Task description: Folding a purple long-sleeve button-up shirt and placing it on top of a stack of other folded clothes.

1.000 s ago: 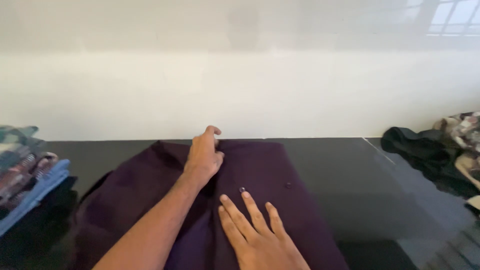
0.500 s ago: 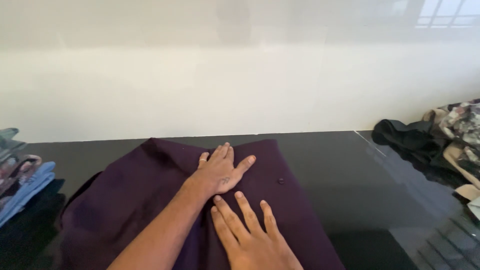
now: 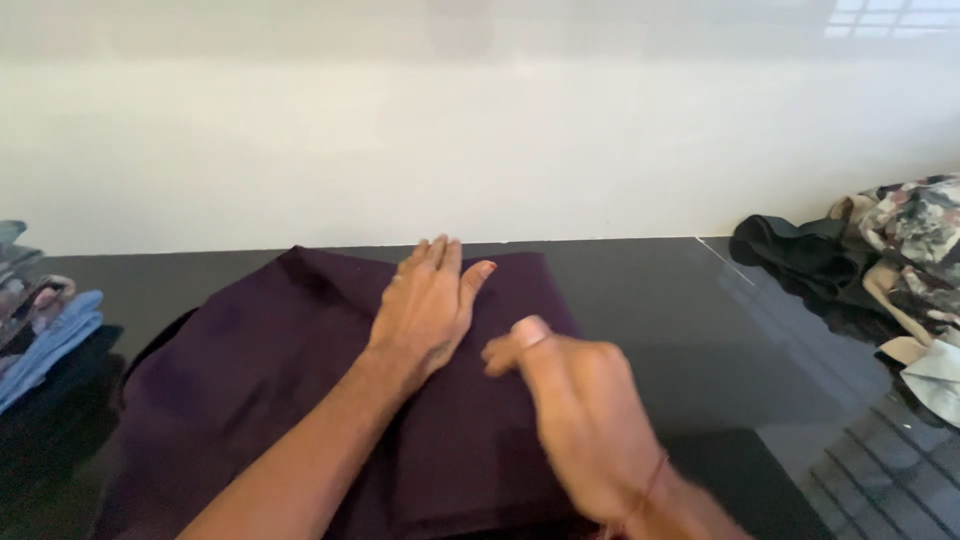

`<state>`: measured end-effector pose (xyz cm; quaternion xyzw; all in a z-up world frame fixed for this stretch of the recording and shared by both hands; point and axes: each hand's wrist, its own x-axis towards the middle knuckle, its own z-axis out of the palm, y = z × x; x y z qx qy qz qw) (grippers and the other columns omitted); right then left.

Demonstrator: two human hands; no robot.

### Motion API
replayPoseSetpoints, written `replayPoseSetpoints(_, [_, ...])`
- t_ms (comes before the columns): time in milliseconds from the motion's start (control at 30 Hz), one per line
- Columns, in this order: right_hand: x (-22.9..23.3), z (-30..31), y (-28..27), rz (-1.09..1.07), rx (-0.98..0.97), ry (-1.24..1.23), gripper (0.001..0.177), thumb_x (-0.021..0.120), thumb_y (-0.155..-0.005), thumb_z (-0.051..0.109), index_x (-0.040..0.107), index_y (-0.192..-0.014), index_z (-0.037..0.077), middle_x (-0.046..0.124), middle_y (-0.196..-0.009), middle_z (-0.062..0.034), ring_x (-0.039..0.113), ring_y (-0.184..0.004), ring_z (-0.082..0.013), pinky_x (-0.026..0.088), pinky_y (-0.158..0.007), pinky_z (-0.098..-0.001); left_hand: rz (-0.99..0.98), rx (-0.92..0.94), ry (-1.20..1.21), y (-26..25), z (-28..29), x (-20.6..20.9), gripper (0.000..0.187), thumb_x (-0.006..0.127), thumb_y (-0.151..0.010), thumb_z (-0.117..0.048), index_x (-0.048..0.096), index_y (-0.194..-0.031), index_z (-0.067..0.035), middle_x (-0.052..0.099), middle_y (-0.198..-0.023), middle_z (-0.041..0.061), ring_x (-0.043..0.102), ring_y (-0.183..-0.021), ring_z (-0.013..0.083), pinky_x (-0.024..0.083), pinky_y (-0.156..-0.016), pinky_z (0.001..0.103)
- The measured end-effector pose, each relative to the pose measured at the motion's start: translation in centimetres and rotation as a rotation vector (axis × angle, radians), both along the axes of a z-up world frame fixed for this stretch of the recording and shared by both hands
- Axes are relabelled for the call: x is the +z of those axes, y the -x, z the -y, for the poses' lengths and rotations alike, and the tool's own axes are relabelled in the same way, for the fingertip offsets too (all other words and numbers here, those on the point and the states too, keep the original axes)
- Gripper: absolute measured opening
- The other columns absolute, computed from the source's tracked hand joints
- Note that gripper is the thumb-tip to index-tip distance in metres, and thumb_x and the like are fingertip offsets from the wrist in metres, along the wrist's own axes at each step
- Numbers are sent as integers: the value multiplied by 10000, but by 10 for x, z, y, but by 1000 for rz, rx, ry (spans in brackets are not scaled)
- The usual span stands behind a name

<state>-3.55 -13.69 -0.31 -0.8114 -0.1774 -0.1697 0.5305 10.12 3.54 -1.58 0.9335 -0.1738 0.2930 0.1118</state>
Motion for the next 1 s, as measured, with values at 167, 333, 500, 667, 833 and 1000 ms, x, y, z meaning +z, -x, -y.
replayPoseSetpoints(167, [-29, 13, -19, 94, -159, 492, 617, 310, -1053, 419, 513, -1393, -54, 427, -1541, -254, 307, -1478, -363, 202, -1196, -459, -174, -14, -31, 51, 29, -8, 643, 312, -1091, -461, 476, -1417, 68, 342, -1578, 284, 293, -1497, 429, 273, -1211, 545])
replayPoseSetpoints(333, [-31, 13, -20, -21, -132, 838, 822, 287, -1041, 566, 163, -1540, -75, 81, -1645, -271, 29, -1549, -366, 55, -1213, -471, -104, -108, -207, 63, 20, -23, 736, 316, -1041, -475, 294, -1522, 82, 210, -1620, 289, 202, -1500, 412, 192, -1151, 631])
replayPoseSetpoints(500, [-29, 25, -22, -104, -232, 729, 948, 330, -963, 662, 142, -1553, -56, 48, -1663, -253, 30, -1554, -345, 123, -1205, -433, -329, -28, -44, 70, 14, -13, 969, 217, -999, -699, 106, -1548, 91, 116, -1647, 241, 91, -1531, 350, 74, -1189, 597])
replayPoseSetpoints(667, [-39, 34, -31, -168, -309, 874, 871, 275, -1013, 603, 118, -1548, -66, 25, -1656, -267, -8, -1546, -366, 81, -1218, -468, -357, 49, 16, 78, 20, -4, 964, 254, -967, -712, 141, -1557, 42, 158, -1647, 207, 103, -1541, 320, 72, -1213, 566])
replayPoseSetpoints(833, [-24, 37, -56, 4, -253, 867, 775, 233, -1066, 501, 166, -1552, -98, 54, -1656, -300, -13, -1555, -407, 65, -1226, -499, -385, 76, -101, 82, 24, -7, 890, 252, -1009, -666, 184, -1552, 35, 161, -1654, 223, 95, -1552, 334, 38, -1230, 569])
replayPoseSetpoints(1000, [14, -10, -103, -85, 210, 769, 774, 169, -1008, 549, 185, -1595, 45, 64, -1715, -111, -19, -1591, -261, 20, -1259, -461, -386, 102, -145, 80, 26, -1, 886, 293, -974, -639, 166, -1541, 30, 118, -1684, 232, 55, -1520, 359, 32, -1197, 582])
